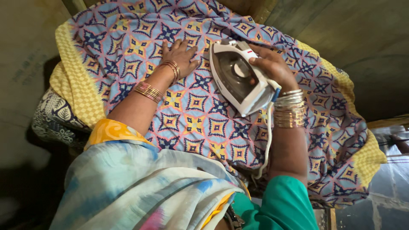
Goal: The person irons a patterned fabric using an electric iron, moving the iron across the cloth and occasionally smoothing it with their other hand.
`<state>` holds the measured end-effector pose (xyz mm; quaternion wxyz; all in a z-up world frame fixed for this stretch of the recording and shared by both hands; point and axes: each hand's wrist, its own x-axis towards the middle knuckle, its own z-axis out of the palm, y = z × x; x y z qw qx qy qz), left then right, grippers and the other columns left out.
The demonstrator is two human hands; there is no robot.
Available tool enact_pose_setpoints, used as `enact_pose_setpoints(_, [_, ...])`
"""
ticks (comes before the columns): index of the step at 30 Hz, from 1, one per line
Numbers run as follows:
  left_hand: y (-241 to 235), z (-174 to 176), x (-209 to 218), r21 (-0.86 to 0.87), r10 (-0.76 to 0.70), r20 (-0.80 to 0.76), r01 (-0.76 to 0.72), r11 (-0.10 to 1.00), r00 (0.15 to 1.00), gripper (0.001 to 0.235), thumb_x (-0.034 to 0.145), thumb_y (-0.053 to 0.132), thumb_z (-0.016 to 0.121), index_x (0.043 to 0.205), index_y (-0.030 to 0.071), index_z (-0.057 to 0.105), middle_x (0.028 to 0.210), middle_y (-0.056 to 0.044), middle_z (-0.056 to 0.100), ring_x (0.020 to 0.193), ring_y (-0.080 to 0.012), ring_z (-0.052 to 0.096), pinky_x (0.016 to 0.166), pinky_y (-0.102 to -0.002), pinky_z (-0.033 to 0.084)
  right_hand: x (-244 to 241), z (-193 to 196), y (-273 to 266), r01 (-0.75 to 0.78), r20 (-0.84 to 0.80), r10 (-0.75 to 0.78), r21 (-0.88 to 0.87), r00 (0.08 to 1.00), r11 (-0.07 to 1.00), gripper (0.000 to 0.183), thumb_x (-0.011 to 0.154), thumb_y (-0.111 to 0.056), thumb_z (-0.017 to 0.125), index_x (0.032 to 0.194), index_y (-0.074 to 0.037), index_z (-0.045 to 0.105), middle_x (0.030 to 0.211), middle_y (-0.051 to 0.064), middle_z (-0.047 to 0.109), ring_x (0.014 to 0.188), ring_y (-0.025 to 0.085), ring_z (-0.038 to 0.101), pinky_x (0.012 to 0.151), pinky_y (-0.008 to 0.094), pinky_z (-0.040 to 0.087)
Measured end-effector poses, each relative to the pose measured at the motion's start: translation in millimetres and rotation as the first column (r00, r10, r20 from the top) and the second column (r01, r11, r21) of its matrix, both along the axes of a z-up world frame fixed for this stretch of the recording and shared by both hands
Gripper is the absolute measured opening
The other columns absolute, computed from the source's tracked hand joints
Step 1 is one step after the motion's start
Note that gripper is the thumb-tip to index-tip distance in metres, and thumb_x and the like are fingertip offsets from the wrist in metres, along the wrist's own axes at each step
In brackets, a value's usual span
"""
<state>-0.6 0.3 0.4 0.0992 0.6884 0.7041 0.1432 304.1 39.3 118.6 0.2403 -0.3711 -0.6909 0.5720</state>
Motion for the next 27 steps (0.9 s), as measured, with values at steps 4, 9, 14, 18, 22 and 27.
enact_pose_setpoints(4, [-0.4,-0.2,-1.4,0.005,-0.013,-0.005,0.013,1.000,1.000,0.064,0.095,0.051,0.051,0.154,0.024,0.044,0.165,-0.013,0.027,0.153,-0.0328,0.019,0.119,-0.068,0.005,-30.3,-1.9,14.1,0.052,-0.014,-0.052,0.031,0.999,0.998,0.060,0.094,-0.016,0.064,0.148,0.005,0.051,0.102,0.010,0.074,0.061,0.013,0.066,0.057,0.026,0.055])
enact_pose_setpoints(9, [-1.2,0.8,-3.9,0.027,-0.018,-0.001,0.018,0.999,1.000,0.065,0.095,0.052,0.051,0.153,0.024,0.043,0.165,-0.013,0.027,0.153,-0.0328,0.018,0.118,-0.068,0.005,-48.6,0.1,21.8,0.063,-0.037,-0.061,0.049,0.997,0.997,0.055,0.097,-0.016,0.065,0.146,0.007,0.057,0.094,0.011,0.070,0.060,0.014,0.066,0.057,0.026,0.054])
enact_pose_setpoints(14, [-0.1,-0.5,-4.4,0.041,-0.034,-0.016,0.034,0.999,0.999,0.064,0.096,0.053,0.050,0.153,0.024,0.043,0.165,-0.012,0.028,0.153,-0.0321,0.020,0.118,-0.069,0.007,-31.3,4.4,13.7,-0.058,0.081,0.049,0.124,0.996,0.991,0.052,0.096,-0.015,0.061,0.143,0.005,0.056,0.099,0.009,0.071,0.059,0.014,0.066,0.056,0.025,0.054])
enact_pose_setpoints(18, [-5.1,0.6,-4.3,0.039,-0.038,0.002,0.038,0.999,0.999,0.065,0.094,0.052,0.052,0.153,0.025,0.045,0.165,-0.013,0.029,0.154,-0.0316,0.020,0.119,-0.068,0.008,-0.9,7.7,-21.5,-0.026,0.034,0.026,0.010,0.999,1.000,0.054,0.095,-0.015,0.061,0.145,0.003,0.053,0.103,0.006,0.073,0.062,0.010,0.066,0.056,0.025,0.056])
enact_pose_setpoints(22, [-4.4,5.5,-2.4,0.014,-0.016,-0.010,0.016,1.000,1.000,0.064,0.095,0.053,0.052,0.153,0.025,0.045,0.165,-0.013,0.028,0.154,-0.0322,0.019,0.120,-0.068,0.006,18.0,13.0,-48.4,-0.007,0.080,0.008,-0.007,0.997,1.000,0.057,0.096,-0.015,0.061,0.149,0.001,0.050,0.097,0.007,0.070,0.057,0.011,0.063,0.053,0.025,0.053])
enact_pose_setpoints(27, [-2.6,7.3,0.3,-0.017,-0.002,-0.015,0.002,1.000,1.000,0.064,0.095,0.054,0.052,0.152,0.027,0.045,0.166,-0.012,0.026,0.154,-0.0315,0.018,0.119,-0.068,0.005,11.4,10.0,-42.5,0.026,0.016,-0.025,-0.085,1.000,0.996,0.057,0.097,-0.015,0.061,0.151,0.001,0.050,0.092,0.010,0.067,0.057,0.012,0.064,0.051,0.026,0.053])
